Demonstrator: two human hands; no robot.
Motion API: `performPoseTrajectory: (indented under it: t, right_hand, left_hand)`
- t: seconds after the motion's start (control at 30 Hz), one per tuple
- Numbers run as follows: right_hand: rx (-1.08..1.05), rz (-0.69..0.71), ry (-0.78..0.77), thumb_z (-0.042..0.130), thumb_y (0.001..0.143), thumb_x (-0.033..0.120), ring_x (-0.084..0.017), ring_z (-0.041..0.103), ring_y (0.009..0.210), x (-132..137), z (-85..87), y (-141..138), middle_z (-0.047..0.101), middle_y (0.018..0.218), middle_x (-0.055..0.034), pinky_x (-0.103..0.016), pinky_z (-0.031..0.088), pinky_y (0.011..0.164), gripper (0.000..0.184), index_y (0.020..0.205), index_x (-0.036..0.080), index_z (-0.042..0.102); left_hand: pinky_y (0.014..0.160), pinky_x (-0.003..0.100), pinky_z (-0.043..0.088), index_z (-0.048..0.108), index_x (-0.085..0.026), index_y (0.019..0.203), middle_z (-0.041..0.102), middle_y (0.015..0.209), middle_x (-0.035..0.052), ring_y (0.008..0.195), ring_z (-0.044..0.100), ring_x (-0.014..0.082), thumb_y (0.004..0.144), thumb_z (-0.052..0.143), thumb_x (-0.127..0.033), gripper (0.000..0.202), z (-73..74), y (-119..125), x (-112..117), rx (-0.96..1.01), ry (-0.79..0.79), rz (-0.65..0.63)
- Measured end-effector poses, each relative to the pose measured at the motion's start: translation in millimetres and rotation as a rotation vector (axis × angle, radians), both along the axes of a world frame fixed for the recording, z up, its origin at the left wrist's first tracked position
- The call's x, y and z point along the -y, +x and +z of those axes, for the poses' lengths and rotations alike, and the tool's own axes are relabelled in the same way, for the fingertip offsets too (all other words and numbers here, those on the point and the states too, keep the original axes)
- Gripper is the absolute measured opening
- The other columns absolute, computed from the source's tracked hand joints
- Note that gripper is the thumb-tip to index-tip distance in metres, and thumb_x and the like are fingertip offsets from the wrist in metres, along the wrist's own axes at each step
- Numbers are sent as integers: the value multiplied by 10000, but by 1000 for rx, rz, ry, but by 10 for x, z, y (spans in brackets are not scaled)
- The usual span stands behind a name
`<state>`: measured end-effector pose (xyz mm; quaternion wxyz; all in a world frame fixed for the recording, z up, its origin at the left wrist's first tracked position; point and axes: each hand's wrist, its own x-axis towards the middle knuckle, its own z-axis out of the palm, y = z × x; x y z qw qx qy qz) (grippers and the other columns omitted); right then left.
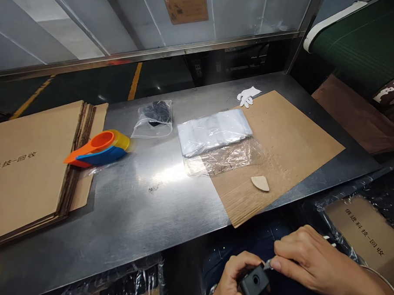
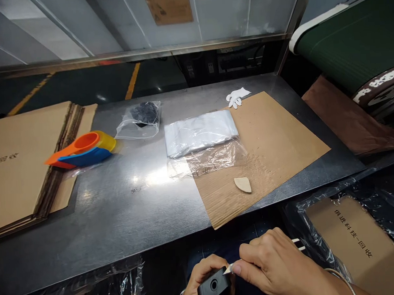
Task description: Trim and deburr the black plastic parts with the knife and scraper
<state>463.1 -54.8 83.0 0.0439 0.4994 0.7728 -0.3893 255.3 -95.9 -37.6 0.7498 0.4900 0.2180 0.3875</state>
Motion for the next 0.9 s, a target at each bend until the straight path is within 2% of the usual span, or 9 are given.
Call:
performPoseTrajectory:
  t: [0.13,0.27,0.43,0.6,0.7,0.9]
  right_hand:
    - [27,6,36,269,964,514,-116,373,551,18,4,-3,432,604,57,-285,174,568,446,668,199,380]
    - [23,19,35,277,960,518,-114,338,524,20,-3,3,397,583,61,-281,164,550,449,660,199,376]
    - [40,24,38,268,958,527,-118,349,533,16,4,11,402,589,60,-279,171,558,452,664,201,378]
    - [54,25,30,255,961,524,-120,382,547,14,16,9,438,603,55,-282,181,562,453,671,202,388]
    - [57,21,27,251,960,531,-119,365,541,20,11,15,424,593,55,-283,181,562,460,670,202,390]
    - [42,20,-13,254,956,542,-113,323,533,25,12,38,390,591,60,-285,168,556,466,671,199,389]
  left_hand:
    - [573,236,450,532,-224,1095,629,765,43,586,573,121,786,476,-647,527,31,18,-21,-2,12,37]
    - [549,228,445,530,-212,1099,629,756,54,584,572,123,778,427,-689,584,32,36,-24,25,13,31]
    - [537,225,451,531,-217,1116,619,772,52,586,571,124,758,456,-695,602,45,58,-26,73,-7,35]
    - [545,219,433,561,-207,1068,616,772,54,601,571,126,755,455,-701,594,57,48,-37,27,11,48]
    - [537,227,436,553,-208,1079,612,765,53,590,564,130,754,457,-701,599,32,34,-26,22,1,39]
    - [601,257,439,575,-197,1056,599,774,59,629,534,137,740,406,-746,655,-34,-3,-3,-117,65,62]
